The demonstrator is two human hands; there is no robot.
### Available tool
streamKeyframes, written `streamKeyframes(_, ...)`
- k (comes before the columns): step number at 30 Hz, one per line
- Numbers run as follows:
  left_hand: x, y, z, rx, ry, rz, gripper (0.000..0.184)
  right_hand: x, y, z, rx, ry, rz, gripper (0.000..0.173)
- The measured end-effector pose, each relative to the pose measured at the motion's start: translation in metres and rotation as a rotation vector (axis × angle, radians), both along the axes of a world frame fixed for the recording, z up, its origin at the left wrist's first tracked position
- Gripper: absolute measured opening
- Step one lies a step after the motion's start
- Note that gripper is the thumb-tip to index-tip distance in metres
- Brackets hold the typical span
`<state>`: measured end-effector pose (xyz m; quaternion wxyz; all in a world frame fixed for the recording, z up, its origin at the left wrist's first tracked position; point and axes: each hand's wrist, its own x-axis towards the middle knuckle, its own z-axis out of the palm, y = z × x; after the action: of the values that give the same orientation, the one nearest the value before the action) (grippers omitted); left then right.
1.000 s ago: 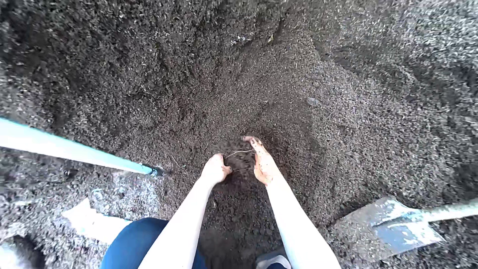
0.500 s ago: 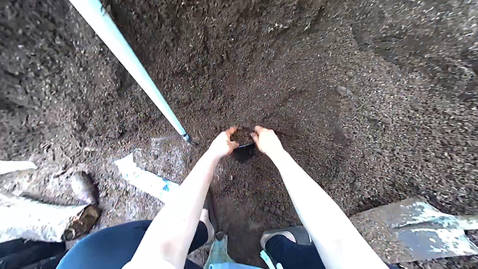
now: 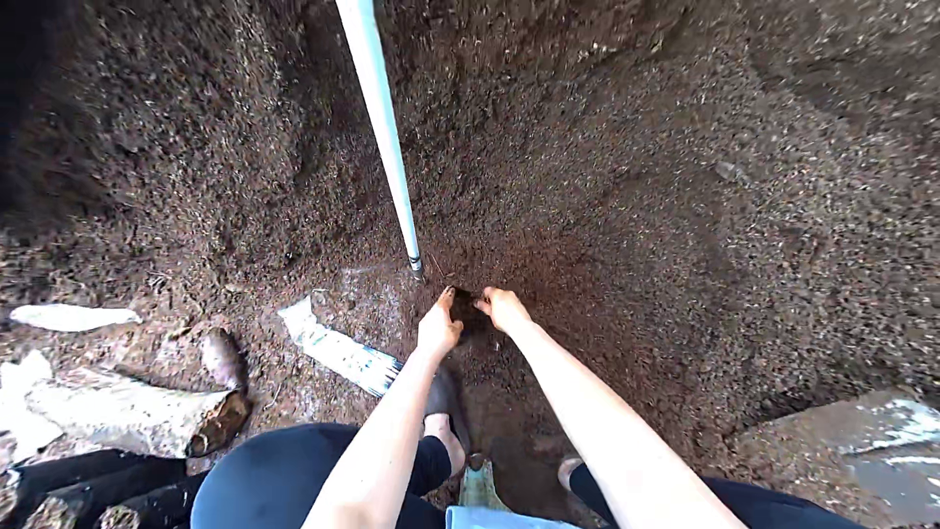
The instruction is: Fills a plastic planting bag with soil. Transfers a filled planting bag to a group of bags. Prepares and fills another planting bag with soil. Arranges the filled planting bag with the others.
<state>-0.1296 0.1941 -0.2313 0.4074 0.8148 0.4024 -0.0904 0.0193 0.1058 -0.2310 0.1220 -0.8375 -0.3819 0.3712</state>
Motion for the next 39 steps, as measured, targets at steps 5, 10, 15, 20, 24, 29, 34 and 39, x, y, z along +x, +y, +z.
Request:
streamKeyframes(5, -0.015, 0.012, 0.021, 0.059, -0.001, -0.043, 0.060, 0.068, -0.044, 0.042, 0.128, -0.067, -0.321, 0.047)
streamKeyframes(10, 0.005, 0.028, 0.046, 0.250, 0.088, 0.037, 0.043, 0.099, -0.081, 0.050, -0.068, -0.405, -0.398, 0.067)
streamKeyframes(15, 0.057, 0.021, 0.011, 0.172, 0.161, -0.127, 0.041, 0.014, -0.033, 0.031, 0.196, -0.198, 0.165, 0.038)
streamKeyframes(20, 0.035, 0.015, -0.019, 0.059, -0.024, -0.181, 0.036, -0.058, -0.031, 0.008, 0.047, -0.033, 0.297, 0.072)
streamKeyframes(24, 0.001, -0.006, -0.018, 0.045, -0.091, -0.215, 0.035, -0.092, -0.071, -0.019, 0.137, -0.108, 0.293, 0.095)
streamKeyframes(29, -0.018, -0.023, -0.021, 0.033, -0.113, -0.229, 0.035, -0.121, -0.088, -0.039, 0.209, -0.191, 0.250, 0.096)
streamKeyframes(34, -0.024, -0.035, -0.019, -0.032, -0.139, -0.336, 0.035, -0.120, -0.087, -0.045, 0.010, -0.155, 0.256, 0.087)
streamKeyframes(39, -0.021, -0.048, -0.023, -0.054, -0.221, -0.415, 0.036, -0.121, -0.082, -0.057, -0.116, -0.212, 0.402, 0.067)
